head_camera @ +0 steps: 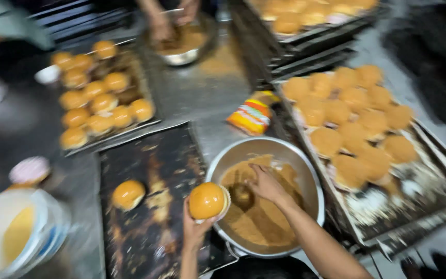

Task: Coating buns with crumbs and placing them on a tray in a bakery production area.

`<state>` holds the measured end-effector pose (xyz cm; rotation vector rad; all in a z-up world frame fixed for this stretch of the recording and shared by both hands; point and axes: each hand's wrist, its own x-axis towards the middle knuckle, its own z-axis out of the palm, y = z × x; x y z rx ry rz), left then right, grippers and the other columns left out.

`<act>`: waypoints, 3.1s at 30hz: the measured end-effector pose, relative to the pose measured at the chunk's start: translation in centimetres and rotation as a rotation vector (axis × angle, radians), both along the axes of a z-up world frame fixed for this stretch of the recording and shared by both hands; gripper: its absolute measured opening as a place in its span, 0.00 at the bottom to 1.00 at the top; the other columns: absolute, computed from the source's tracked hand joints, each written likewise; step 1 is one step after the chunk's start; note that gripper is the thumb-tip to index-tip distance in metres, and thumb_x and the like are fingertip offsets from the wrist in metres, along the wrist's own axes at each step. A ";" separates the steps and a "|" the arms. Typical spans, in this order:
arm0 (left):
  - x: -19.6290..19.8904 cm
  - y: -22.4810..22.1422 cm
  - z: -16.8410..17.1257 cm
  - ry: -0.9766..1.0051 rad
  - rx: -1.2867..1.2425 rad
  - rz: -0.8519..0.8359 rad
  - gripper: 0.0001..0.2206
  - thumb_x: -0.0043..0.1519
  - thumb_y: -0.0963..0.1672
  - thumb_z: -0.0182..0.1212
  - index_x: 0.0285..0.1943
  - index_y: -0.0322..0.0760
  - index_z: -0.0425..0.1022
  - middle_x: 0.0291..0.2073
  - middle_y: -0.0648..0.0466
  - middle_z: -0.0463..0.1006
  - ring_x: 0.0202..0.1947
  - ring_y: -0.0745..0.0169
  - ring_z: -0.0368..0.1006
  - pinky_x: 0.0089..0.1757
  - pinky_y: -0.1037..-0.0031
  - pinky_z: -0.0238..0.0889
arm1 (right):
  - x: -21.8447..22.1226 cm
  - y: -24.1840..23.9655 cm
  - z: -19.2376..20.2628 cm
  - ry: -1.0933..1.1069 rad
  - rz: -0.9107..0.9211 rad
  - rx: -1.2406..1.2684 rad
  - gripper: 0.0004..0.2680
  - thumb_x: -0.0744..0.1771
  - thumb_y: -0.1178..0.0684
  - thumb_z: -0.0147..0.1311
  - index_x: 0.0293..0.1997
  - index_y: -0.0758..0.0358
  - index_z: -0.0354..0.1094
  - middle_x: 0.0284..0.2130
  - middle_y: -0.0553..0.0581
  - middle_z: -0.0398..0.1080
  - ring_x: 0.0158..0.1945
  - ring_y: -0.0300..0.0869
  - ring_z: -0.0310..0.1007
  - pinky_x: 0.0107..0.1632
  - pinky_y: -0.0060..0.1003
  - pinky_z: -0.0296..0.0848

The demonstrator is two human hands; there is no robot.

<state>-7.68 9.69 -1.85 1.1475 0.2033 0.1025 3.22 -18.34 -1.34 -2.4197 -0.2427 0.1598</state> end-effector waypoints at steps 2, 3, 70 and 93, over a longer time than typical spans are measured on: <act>0.7 0.1 0.0 0.041 0.014 -0.066 0.51 0.32 0.42 0.82 0.71 0.39 0.59 0.58 0.45 0.73 0.53 0.52 0.74 0.51 0.65 0.70 | 2.3 -3.2 -8.2 -0.049 -0.068 -0.204 0.29 0.61 0.46 0.59 0.68 0.66 0.57 0.59 0.74 0.63 0.65 0.65 0.59 0.69 0.53 0.54; 0.7 0.0 -1.7 0.040 0.011 -0.092 0.51 0.32 0.42 0.82 0.71 0.39 0.59 0.58 0.45 0.73 0.53 0.52 0.74 0.51 0.65 0.70 | 1.5 -3.4 -9.8 -0.047 -0.094 -0.208 0.29 0.61 0.46 0.59 0.68 0.66 0.57 0.59 0.74 0.63 0.65 0.65 0.59 0.69 0.53 0.54; 8.3 -15.8 11.1 0.600 -0.723 0.053 0.23 0.60 0.56 0.61 0.58 0.45 0.78 0.57 0.50 0.79 0.57 0.49 0.75 0.55 0.51 0.69 | -2.7 -1.6 22.6 0.017 -0.109 0.176 0.11 0.66 0.55 0.57 0.53 0.61 0.75 0.45 0.65 0.78 0.52 0.58 0.76 0.52 0.53 0.76; 7.7 -17.3 3.8 0.566 -0.709 -0.010 0.24 0.59 0.59 0.62 0.57 0.47 0.78 0.51 0.53 0.81 0.50 0.54 0.78 0.51 0.58 0.73 | -5.6 -1.8 21.8 0.085 -0.067 -0.019 0.12 0.64 0.57 0.59 0.53 0.54 0.77 0.45 0.56 0.80 0.53 0.53 0.77 0.54 0.49 0.75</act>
